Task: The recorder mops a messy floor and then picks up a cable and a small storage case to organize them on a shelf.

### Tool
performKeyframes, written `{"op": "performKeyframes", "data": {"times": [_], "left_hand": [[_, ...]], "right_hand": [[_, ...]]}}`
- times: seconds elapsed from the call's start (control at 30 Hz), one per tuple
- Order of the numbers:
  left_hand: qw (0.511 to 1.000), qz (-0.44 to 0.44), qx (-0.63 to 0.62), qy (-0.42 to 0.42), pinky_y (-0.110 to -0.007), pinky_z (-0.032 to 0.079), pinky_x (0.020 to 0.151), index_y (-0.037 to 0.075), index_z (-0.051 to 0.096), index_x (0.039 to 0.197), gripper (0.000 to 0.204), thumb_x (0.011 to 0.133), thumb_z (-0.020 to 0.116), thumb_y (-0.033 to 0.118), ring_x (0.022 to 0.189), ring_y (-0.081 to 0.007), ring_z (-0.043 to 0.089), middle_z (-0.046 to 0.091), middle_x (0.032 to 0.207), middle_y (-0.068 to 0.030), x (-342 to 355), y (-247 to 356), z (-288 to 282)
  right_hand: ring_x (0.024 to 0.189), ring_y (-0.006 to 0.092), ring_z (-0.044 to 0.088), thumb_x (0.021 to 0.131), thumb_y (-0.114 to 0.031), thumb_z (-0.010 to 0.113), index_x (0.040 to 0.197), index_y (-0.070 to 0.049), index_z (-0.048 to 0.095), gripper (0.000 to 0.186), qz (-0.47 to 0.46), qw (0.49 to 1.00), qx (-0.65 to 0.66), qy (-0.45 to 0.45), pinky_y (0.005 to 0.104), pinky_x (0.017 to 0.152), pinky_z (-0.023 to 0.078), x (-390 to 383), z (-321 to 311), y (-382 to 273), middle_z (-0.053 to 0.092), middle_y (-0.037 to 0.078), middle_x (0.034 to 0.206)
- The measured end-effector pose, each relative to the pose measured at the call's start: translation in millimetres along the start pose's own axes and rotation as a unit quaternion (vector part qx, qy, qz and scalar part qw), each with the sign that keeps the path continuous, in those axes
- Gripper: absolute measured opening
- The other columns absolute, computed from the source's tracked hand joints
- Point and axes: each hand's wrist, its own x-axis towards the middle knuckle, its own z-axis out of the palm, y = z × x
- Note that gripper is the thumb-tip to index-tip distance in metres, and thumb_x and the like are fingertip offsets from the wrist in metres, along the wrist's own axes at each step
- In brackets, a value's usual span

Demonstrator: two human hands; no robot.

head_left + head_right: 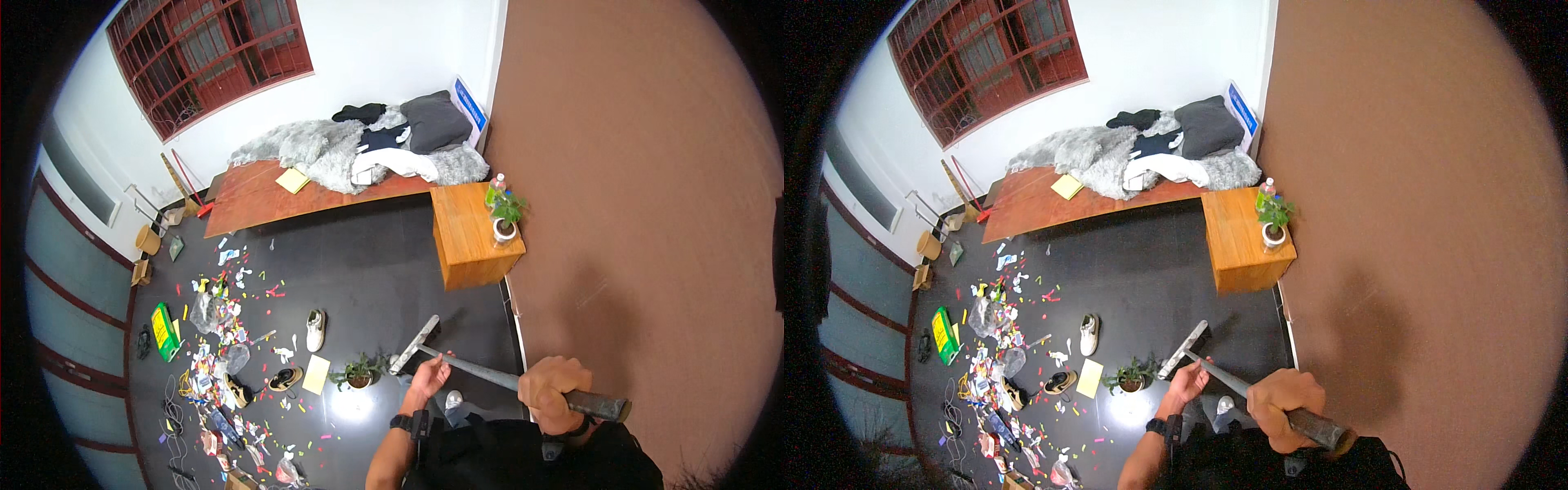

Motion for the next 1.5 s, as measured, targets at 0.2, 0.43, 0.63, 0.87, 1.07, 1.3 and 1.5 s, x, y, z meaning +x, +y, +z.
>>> {"op": "performKeyframes", "data": {"times": [0.2, 0.43, 0.63, 0.87, 1.07, 1.3, 1.5], "left_hand": [[0.999, 0.008, 0.037, -0.014, -0.024, 0.052, 0.065, -0.003, 0.055, 0.100, 0.021, 0.092, 0.048, 0.014, 0.068, -0.0134, 0.059, 0.062, 0.092, -0.0094, 74.5, 110.0, 36.0], [0.998, -0.016, 0.058, -0.017, -0.024, 0.051, 0.068, -0.006, 0.051, 0.105, 0.023, 0.093, 0.046, 0.013, 0.075, -0.0150, 0.060, 0.060, 0.097, -0.0127, 153.7, 264.2, 87.7], [0.995, -0.006, 0.099, -0.028, -0.023, 0.052, 0.073, -0.009, 0.051, 0.108, 0.026, 0.092, 0.046, 0.011, 0.087, -0.0167, 0.061, 0.060, 0.102, -0.0135, 203.1, 385.0, 138.3], [0.992, 0.037, 0.122, -0.021, -0.029, 0.050, 0.082, -0.009, 0.050, 0.108, 0.027, 0.091, 0.049, 0.011, 0.095, -0.0193, 0.059, 0.059, 0.106, -0.0119, 239.3, 461.3, 140.7], [0.989, 0.027, 0.142, 0.023, -0.031, 0.047, 0.082, -0.008, 0.051, 0.106, 0.025, 0.089, 0.052, 0.009, 0.094, -0.0200, 0.059, 0.059, 0.107, -0.0119, 260.8, 472.2, 105.2], [0.984, -0.079, 0.133, 0.085, -0.032, 0.046, 0.081, -0.008, 0.054, 0.103, 0.023, 0.091, 0.048, 0.011, 0.090, -0.0194, 0.058, 0.060, 0.099, -0.0115, 284.7, 440.7, 53.7], [0.977, -0.133, 0.126, 0.113, -0.034, 0.047, 0.081, -0.007, 0.054, 0.102, 0.022, 0.093, 0.044, 0.011, 0.088, -0.0220, 0.058, 0.059, 0.093, -0.0124, 286.3, 420.2, 18.8]], "right_hand": [[0.040, 0.0138, 0.044, 0.082, -0.005, 0.054, 0.055, -0.002, 0.037, 0.032, -0.060, 0.995, 0.011, 0.075, 0.0280, 0.040, 0.037, 98.7, -2.2, 62.5, 0.041, 0.004, 0.046], [0.037, 0.0123, 0.036, 0.085, -0.005, 0.051, 0.055, -0.006, 0.032, 0.035, -0.082, 0.985, 0.013, 0.149, 0.0284, 0.036, 0.030, 245.4, 10.5, 143.0, 0.039, 0.003, 0.045], [0.037, 0.0120, 0.032, 0.085, -0.003, 0.047, 0.066, -0.004, 0.036, 0.023, -0.149, 0.977, 0.009, 0.152, 0.0280, 0.036, 0.028, 333.5, 12.2, 234.4, 0.038, 0.004, 0.046], [0.044, 0.0163, 0.038, 0.082, -0.005, 0.048, 0.057, -0.006, 0.036, 0.028, -0.086, 0.979, -0.135, 0.129, 0.0310, 0.046, 0.034, 381.5, 22.9, 325.2, 0.040, 0.004, 0.051], [0.058, 0.0196, 0.051, 0.078, 0.000, 0.049, 0.058, -0.001, 0.043, 0.020, 0.009, 0.986, -0.163, 0.043, 0.0351, 0.059, 0.041, 358.0, 15.6, 407.1, 0.049, 0.009, 0.062], [0.067, 0.0207, 0.051, 0.084, 0.002, 0.049, 0.064, 0.002, 0.045, 0.021, 0.138, 0.966, -0.205, 0.080, 0.0351, 0.070, 0.044, 331.3, -10.5, 506.7, 0.050, 0.010, 0.067], [0.060, 0.0203, 0.049, 0.084, 0.002, 0.051, 0.064, 0.003, 0.047, 0.020, 0.168, 0.956, -0.225, 0.082, 0.0318, 0.065, 0.044, 303.4, -5.4, 513.1, 0.048, 0.010, 0.061]]}}
